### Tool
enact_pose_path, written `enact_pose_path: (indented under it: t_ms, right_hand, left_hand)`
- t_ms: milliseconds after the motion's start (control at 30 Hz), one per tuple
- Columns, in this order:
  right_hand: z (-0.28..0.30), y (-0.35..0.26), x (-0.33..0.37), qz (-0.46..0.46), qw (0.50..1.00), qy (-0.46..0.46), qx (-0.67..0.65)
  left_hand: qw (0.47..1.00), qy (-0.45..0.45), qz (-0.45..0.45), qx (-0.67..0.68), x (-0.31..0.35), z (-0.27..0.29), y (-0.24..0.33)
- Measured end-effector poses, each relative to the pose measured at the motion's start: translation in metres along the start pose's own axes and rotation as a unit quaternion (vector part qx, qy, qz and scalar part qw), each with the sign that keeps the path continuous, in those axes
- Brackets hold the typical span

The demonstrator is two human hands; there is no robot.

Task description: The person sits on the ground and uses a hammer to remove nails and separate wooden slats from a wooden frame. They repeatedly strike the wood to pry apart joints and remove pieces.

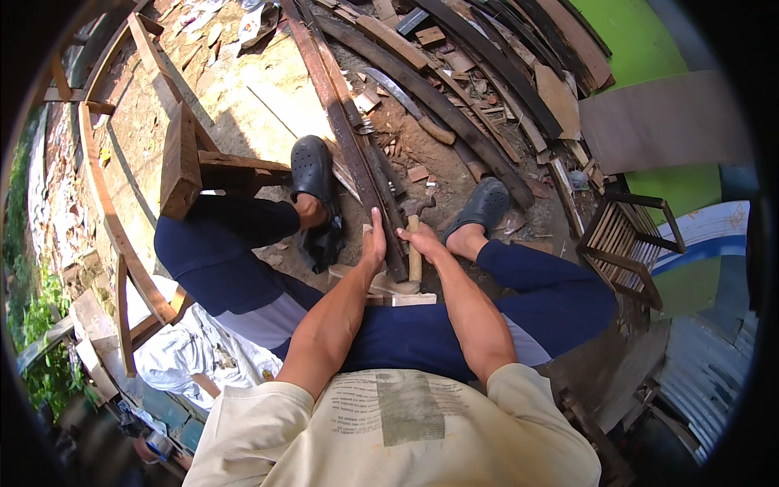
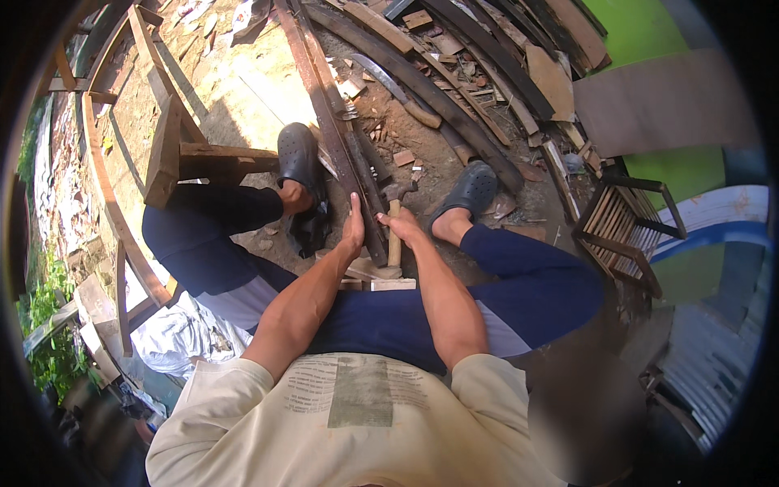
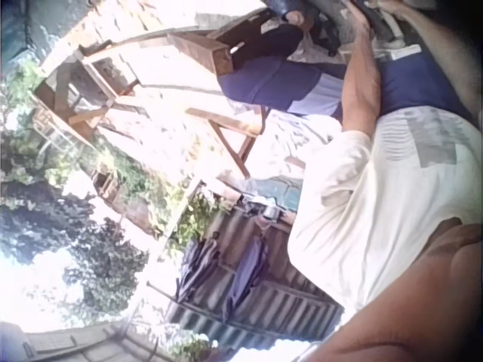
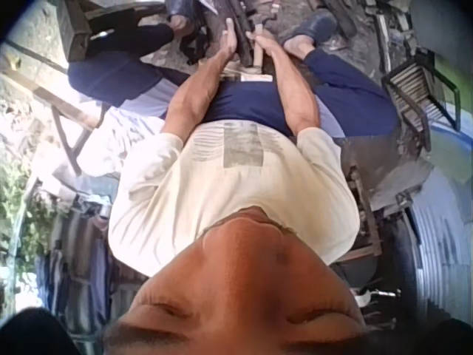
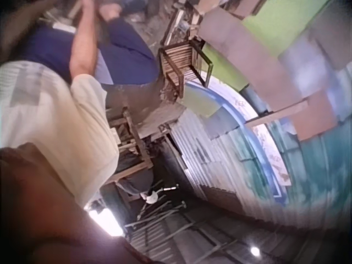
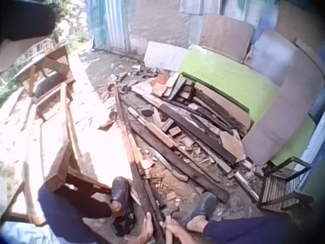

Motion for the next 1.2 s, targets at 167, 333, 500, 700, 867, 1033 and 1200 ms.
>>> enact_pose_path:
  t_ms: [167, 333, 500, 700, 867, 1033, 1200]
  right_hand:
    - [0.014, -0.013, 0.011, 0.013, 0.982, 0.159, 0.098]
    - [0.013, -0.006, -0.006, -0.006, 0.997, 0.073, 0.01]
    - [0.009, -0.011, 0.019, -0.022, 0.995, 0.077, 0.052]
    - [0.006, -0.001, 0.024, -0.003, 0.992, -0.092, -0.089]
    - [0.002, -0.031, 0.044, 0.072, 0.994, -0.072, -0.03]
    - [0.023, -0.032, 0.047, 0.026, 0.976, 0.164, 0.139]
    - [0.024, -0.04, 0.061, -0.013, 0.939, 0.273, 0.21]
  left_hand:
    - [0.983, -0.07, 0.054, 0.158, 0.022, -0.014, -0.021]
    - [0.97, -0.069, 0.011, 0.231, 0.026, -0.017, -0.009]
    - [0.968, -0.078, 0.034, 0.238, -0.001, -0.016, -0.037]
    - [0.961, -0.131, 0.079, 0.229, 0.007, -0.036, -0.025]
    - [0.971, -0.137, 0.127, 0.149, 0.01, -0.027, -0.018]
    - [0.994, -0.09, 0.056, 0.001, -0.024, -0.007, -0.005]
    - [0.998, -0.068, -0.007, -0.017, -0.035, 0.009, 0.045]
Point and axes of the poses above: each hand's wrist, its own x-axis away from the middle knuckle, its own z-axis out of the back of the hand, y = z × x, the point moved 7 cm from there along -x, towards the middle knuckle, and after that the axes turned 13 degrees about -z, right-handed, at the moved point
